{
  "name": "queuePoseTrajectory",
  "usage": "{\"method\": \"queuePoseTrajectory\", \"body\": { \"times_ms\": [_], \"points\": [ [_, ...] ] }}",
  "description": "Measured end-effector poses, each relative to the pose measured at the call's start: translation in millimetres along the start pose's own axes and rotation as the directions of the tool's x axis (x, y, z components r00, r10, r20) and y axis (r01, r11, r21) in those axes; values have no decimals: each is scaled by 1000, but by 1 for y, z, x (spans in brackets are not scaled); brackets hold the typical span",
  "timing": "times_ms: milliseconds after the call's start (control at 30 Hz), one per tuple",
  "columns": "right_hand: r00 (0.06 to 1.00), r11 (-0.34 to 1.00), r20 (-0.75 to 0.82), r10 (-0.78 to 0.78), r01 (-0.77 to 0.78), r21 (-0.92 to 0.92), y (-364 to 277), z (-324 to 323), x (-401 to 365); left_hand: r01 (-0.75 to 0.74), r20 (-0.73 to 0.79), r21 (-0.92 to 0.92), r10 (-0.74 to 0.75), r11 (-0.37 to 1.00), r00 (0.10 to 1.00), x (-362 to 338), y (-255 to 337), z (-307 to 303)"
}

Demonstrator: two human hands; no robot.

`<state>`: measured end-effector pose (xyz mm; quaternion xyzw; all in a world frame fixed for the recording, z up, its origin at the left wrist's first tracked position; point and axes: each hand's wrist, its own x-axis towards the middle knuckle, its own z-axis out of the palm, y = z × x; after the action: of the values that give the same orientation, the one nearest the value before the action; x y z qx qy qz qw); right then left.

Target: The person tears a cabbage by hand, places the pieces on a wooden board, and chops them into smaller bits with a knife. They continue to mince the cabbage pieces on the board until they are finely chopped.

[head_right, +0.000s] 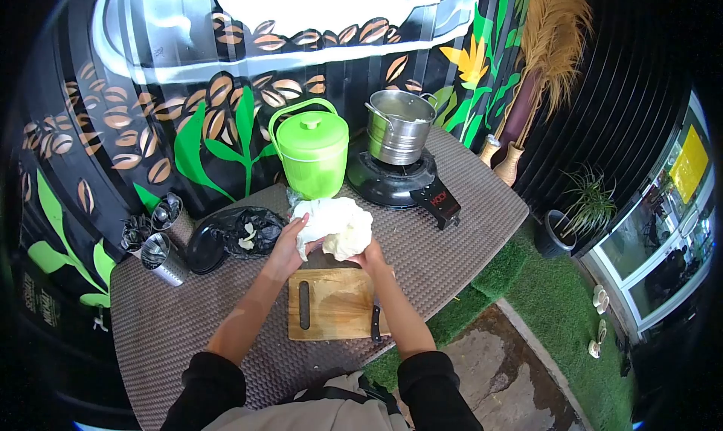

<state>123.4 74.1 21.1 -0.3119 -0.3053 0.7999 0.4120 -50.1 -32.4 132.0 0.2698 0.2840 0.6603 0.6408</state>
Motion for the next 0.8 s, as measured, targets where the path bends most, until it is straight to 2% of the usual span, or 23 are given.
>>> {"method": "queuePoseTrajectory", "body": {
  "times_ms": [100,200,333,400,433,567,633,767,800],
  "points": [
    [997,998,-52,59,-59,-16,37,1,19,4,5,44,-4,999,1000,-3,-2,0],
    [969,906,-243,-34,-73,-418,70,-4,27,1,7,60,-1,998,1000,-11,1,0],
    [959,924,-277,60,-158,-347,80,-12,37,7,4,63,-8,998,1000,-18,4,-5],
    [934,945,-344,100,-197,-260,74,-21,39,7,2,81,-7,997,1000,-18,5,-6],
    [912,853,-411,-4,-212,-478,65,-25,39,16,-1,89,-16,996,1000,-18,5,-8],
    [950,895,-312,-7,-133,-425,41,-24,17,35,29,55,-37,998,999,-18,1,-1],
    [945,917,-273,182,-264,-301,34,-29,17,39,24,54,-40,998,999,-16,-5,4],
    [946,913,-258,195,-272,-305,21,-38,3,81,-1,79,-81,994,997,-13,-16,10],
    [957,933,-262,124,-202,-298,17,-41,-5,86,0,79,-86,993,996,-13,-18,10]
  ]
}}
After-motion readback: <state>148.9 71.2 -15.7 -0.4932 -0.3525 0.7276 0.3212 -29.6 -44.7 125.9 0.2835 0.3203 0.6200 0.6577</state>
